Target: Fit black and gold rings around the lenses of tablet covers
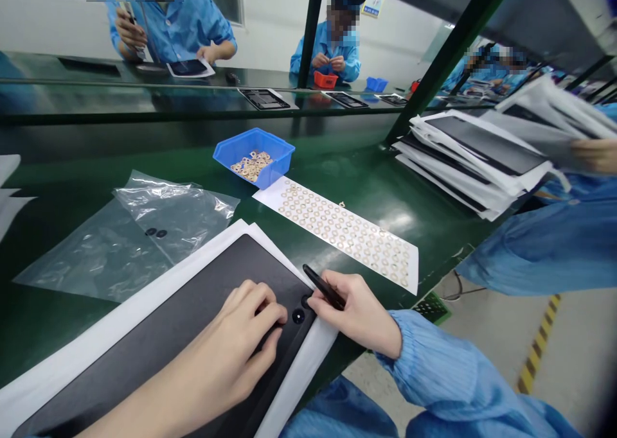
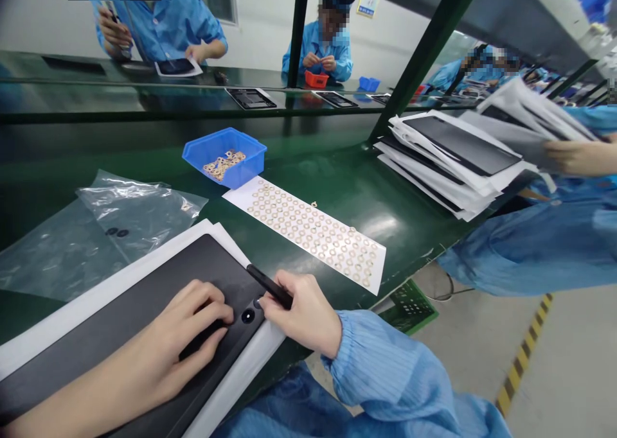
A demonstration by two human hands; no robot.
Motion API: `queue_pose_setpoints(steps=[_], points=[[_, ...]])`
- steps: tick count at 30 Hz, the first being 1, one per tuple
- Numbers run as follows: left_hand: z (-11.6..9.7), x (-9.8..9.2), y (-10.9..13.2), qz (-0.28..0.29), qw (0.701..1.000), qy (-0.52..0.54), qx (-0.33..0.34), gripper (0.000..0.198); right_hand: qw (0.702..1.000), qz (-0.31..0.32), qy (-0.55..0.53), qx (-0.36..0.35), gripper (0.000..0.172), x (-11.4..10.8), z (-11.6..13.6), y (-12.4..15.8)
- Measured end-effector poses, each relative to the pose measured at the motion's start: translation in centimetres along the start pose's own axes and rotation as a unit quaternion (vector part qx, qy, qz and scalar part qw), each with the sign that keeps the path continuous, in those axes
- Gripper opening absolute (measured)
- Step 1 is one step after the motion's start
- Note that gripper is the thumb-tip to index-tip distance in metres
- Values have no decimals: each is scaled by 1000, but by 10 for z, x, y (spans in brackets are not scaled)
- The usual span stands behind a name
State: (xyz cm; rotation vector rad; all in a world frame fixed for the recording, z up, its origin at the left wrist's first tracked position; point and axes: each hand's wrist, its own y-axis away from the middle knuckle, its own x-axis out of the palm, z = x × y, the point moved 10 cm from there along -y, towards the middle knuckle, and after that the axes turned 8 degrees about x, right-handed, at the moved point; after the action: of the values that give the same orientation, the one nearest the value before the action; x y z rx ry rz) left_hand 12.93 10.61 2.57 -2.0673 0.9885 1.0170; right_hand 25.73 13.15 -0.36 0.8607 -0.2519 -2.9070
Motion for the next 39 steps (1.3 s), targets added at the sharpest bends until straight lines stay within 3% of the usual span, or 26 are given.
queue_pose_setpoints(steps=[3,6,9,15,29,33,36,39], points=[[-9,4,-1,6,998,-56,19,37,997,7,-69,16,24,-6,-5,-2],[-13,11,-4,23,992,-125,20,52,986,-36,-165,-5,42,-26,-3,-5],[-14,16,-6,39,985,-169,18,53,979,-49,-196,-25,54,-35,2,-8],[-12,21,-8,49,979,-194,22,47,960,61,-260,-88,31,-16,15,-14],[-14,17,-7,51,984,-168,23,40,969,13,-181,-169,18,-21,20,-8],[-13,13,-6,40,988,-150,12,22,962,5,-211,-174,19,-26,22,-4],[-14,10,-6,31,990,-136,14,17,960,2,-214,-178,20,-35,34,0],[-16,12,-7,47,989,-142,21,15,966,-3,-168,-198,20,-40,68,-4]])
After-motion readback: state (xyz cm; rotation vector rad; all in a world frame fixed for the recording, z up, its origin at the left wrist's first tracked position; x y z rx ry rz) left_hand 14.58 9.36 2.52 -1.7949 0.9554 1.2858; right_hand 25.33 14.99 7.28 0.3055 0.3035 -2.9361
